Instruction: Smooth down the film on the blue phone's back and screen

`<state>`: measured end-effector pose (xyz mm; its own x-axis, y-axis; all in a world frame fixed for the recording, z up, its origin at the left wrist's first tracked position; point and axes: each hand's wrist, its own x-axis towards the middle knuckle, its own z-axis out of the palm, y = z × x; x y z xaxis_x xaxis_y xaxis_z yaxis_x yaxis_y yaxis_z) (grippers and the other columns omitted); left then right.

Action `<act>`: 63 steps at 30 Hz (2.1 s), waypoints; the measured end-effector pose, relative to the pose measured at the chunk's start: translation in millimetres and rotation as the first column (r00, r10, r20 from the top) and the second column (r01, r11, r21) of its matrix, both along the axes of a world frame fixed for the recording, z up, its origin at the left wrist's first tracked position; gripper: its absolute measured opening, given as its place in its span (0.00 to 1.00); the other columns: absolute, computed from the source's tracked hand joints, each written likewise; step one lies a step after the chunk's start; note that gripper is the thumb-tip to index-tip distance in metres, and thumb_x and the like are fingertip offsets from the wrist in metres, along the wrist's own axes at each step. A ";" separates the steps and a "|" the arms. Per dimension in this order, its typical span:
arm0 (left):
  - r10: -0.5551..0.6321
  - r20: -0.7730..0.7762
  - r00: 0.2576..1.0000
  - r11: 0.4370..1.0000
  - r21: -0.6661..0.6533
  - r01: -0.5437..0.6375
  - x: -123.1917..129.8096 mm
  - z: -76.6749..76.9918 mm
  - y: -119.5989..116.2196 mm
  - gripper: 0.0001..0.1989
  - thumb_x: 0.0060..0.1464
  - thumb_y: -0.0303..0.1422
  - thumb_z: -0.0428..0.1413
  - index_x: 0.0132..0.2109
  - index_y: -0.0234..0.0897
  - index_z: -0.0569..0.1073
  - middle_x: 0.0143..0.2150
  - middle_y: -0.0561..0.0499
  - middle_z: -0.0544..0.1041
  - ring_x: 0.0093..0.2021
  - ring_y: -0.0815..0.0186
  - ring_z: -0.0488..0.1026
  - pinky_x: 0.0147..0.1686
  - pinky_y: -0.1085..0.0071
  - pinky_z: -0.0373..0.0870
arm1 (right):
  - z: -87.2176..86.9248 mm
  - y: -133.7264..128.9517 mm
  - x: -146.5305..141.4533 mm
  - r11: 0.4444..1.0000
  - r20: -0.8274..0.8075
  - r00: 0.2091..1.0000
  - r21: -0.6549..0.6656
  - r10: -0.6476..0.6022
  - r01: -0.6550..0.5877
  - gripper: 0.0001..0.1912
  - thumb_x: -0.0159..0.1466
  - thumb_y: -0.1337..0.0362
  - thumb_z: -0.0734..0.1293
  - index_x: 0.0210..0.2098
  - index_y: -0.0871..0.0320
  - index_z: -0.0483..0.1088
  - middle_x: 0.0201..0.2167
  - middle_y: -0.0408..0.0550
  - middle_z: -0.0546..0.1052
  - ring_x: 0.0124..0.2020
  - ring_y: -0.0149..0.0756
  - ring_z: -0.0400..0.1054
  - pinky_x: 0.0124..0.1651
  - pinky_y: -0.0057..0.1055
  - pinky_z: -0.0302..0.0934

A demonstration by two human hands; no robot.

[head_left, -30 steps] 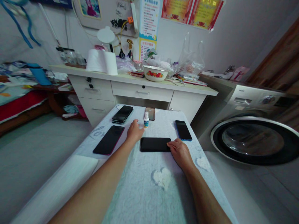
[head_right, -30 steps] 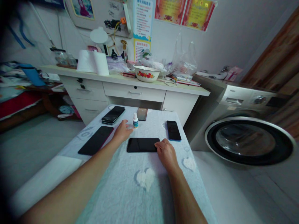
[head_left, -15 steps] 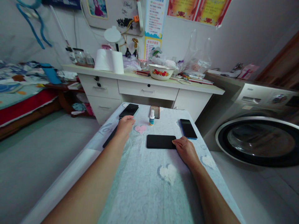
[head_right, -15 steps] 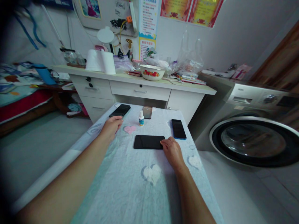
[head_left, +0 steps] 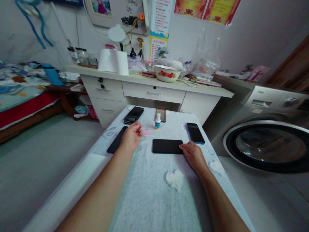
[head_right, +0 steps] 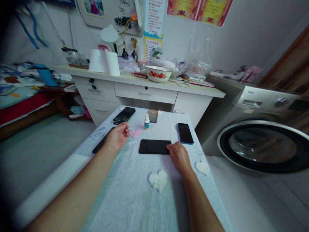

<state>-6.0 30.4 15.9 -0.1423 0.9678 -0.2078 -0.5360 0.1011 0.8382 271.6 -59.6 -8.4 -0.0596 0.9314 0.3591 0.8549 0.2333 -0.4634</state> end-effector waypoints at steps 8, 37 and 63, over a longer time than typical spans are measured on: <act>-0.243 -0.768 0.593 0.911 0.030 0.412 17.9 -6.2 -21.4 0.24 0.35 0.38 0.64 0.43 0.38 0.72 0.45 0.47 0.72 0.47 0.58 0.69 0.48 0.64 0.65 | 0.0 0.5 6.8 0.999 -0.005 0.999 -0.006 -0.042 0.041 0.13 0.64 0.62 0.61 0.36 0.56 0.78 0.30 0.47 0.73 0.32 0.33 0.69 0.37 0.28 0.60; -0.028 -1.000 0.009 0.729 -0.014 0.684 8.9 -23.6 -24.0 0.34 0.34 0.41 0.65 0.51 0.41 0.67 0.53 0.45 0.65 0.56 0.51 0.62 0.54 0.59 0.60 | 14.7 0.1 7.9 0.990 -0.036 0.996 -0.123 -0.078 0.074 0.11 0.61 0.62 0.63 0.34 0.56 0.77 0.31 0.47 0.75 0.34 0.35 0.70 0.38 0.29 0.61; -0.029 -0.998 0.064 0.682 0.027 0.731 2.1 -25.2 -20.6 0.32 0.32 0.38 0.66 0.49 0.41 0.68 0.50 0.47 0.66 0.53 0.53 0.64 0.53 0.61 0.61 | 16.7 29.6 -13.7 0.973 0.244 0.947 -0.045 -0.210 0.227 0.12 0.63 0.67 0.61 0.31 0.55 0.77 0.32 0.49 0.72 0.33 0.34 0.67 0.37 0.27 0.56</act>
<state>-3.8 9.8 -9.3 0.5568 0.8162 0.1543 0.6096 -0.5277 0.5915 257.9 -30.0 8.4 0.0737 0.9537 0.2917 0.9680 0.0020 -0.2510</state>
